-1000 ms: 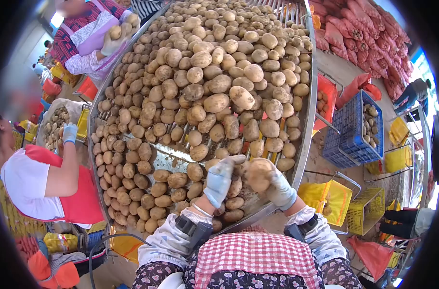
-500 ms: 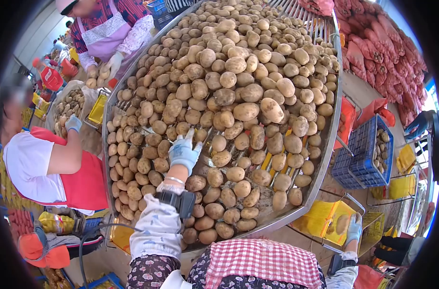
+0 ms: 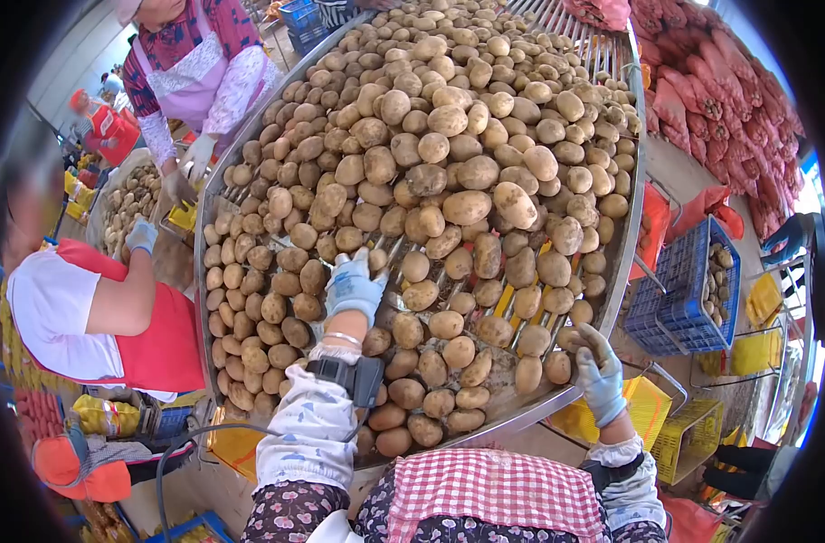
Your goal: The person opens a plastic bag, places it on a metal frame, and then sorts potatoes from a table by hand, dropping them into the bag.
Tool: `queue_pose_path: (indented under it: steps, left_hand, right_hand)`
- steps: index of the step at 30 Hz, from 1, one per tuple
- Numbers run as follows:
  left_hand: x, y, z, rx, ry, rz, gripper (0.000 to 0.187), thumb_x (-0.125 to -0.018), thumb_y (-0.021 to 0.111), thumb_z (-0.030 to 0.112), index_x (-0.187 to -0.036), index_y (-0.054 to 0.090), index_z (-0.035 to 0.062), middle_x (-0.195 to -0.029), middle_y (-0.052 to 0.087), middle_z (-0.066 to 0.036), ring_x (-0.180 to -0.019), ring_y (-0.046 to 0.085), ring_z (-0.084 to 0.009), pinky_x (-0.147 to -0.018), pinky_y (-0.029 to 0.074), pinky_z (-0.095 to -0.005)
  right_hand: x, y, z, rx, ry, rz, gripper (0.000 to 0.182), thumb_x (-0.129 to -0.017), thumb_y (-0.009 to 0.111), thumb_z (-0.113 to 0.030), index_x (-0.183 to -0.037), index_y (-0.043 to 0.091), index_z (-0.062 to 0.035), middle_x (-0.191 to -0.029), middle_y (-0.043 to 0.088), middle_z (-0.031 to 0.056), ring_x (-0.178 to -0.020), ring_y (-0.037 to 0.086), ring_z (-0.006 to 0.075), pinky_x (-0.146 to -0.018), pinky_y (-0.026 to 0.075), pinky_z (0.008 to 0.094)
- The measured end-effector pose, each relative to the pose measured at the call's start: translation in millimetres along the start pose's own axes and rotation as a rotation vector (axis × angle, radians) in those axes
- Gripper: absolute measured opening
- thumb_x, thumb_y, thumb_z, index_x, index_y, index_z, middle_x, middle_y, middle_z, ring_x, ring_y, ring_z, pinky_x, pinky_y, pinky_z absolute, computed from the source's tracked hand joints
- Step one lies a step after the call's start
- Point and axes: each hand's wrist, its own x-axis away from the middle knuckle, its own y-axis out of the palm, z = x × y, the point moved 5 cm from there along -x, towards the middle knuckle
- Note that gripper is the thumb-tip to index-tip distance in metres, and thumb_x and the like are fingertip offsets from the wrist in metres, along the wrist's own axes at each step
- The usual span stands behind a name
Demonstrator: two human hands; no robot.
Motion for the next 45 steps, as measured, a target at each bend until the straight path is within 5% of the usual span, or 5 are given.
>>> queue_pose_path:
  steps: [15, 19, 27, 35, 45]
  left_hand:
    - [91, -24, 102, 0.708, 0.932, -0.067, 0.059, -0.075, 0.073, 0.029, -0.124, 0.051, 0.0044, -0.125, 0.049, -0.021, -0.112, 0.05, -0.0366, -0.097, 0.04, -0.0429]
    - [56, -25, 61, 0.247, 0.613, 0.421, 0.063, -0.083, 0.061, 0.035, -0.135, 0.042, 0.005, -0.136, 0.043, -0.023, -0.127, 0.039, -0.0386, -0.104, 0.033, -0.0441]
    - [51, -13, 49, 0.501, 0.329, -0.344, 0.04, -0.087, 0.058, 0.031, -0.12, 0.056, 0.0078, -0.112, 0.061, -0.019, -0.101, 0.06, -0.0342, -0.091, 0.046, -0.0423]
    - [-38, 14, 77, 0.61, 0.401, 0.431, 0.058, -0.079, 0.072, 0.024, -0.128, 0.046, 0.0036, -0.115, 0.055, -0.02, -0.107, 0.055, -0.0342, -0.091, 0.045, -0.0395]
    - [52, 5, 77, 2.021, 0.035, -0.75, 0.046, -0.093, 0.055, 0.033, -0.128, 0.048, 0.0035, -0.101, 0.065, -0.014, -0.073, 0.065, -0.022, -0.057, 0.052, -0.0301]
  right_hand:
    - [-38, 135, -23, -1.162, 0.64, -0.395, 0.05, -0.094, 0.049, -0.039, -0.131, 0.045, -0.0066, -0.124, 0.056, 0.0139, -0.107, 0.059, 0.0299, -0.081, 0.052, 0.0396]
    - [-37, 120, -5, -1.179, 0.584, -0.485, 0.04, -0.095, 0.048, -0.034, -0.124, 0.05, -0.0053, -0.107, 0.061, 0.0129, -0.083, 0.062, 0.0209, -0.066, 0.053, 0.032]
    - [-32, 82, 14, -1.055, 0.667, -0.152, 0.048, -0.092, 0.048, -0.051, -0.114, 0.053, -0.0083, -0.092, 0.065, 0.0106, -0.071, 0.064, 0.0193, -0.056, 0.052, 0.0305]
    - [-29, 77, 6, -1.056, 0.6, -0.205, 0.048, -0.095, 0.047, -0.043, -0.123, 0.049, -0.0048, -0.097, 0.064, 0.013, -0.075, 0.061, 0.0207, -0.064, 0.05, 0.0305]
    - [-35, 94, -11, -0.945, 0.527, -0.231, 0.048, -0.098, 0.04, -0.042, -0.119, 0.051, -0.0006, -0.098, 0.064, 0.0157, -0.09, 0.063, 0.0267, -0.083, 0.051, 0.0384]
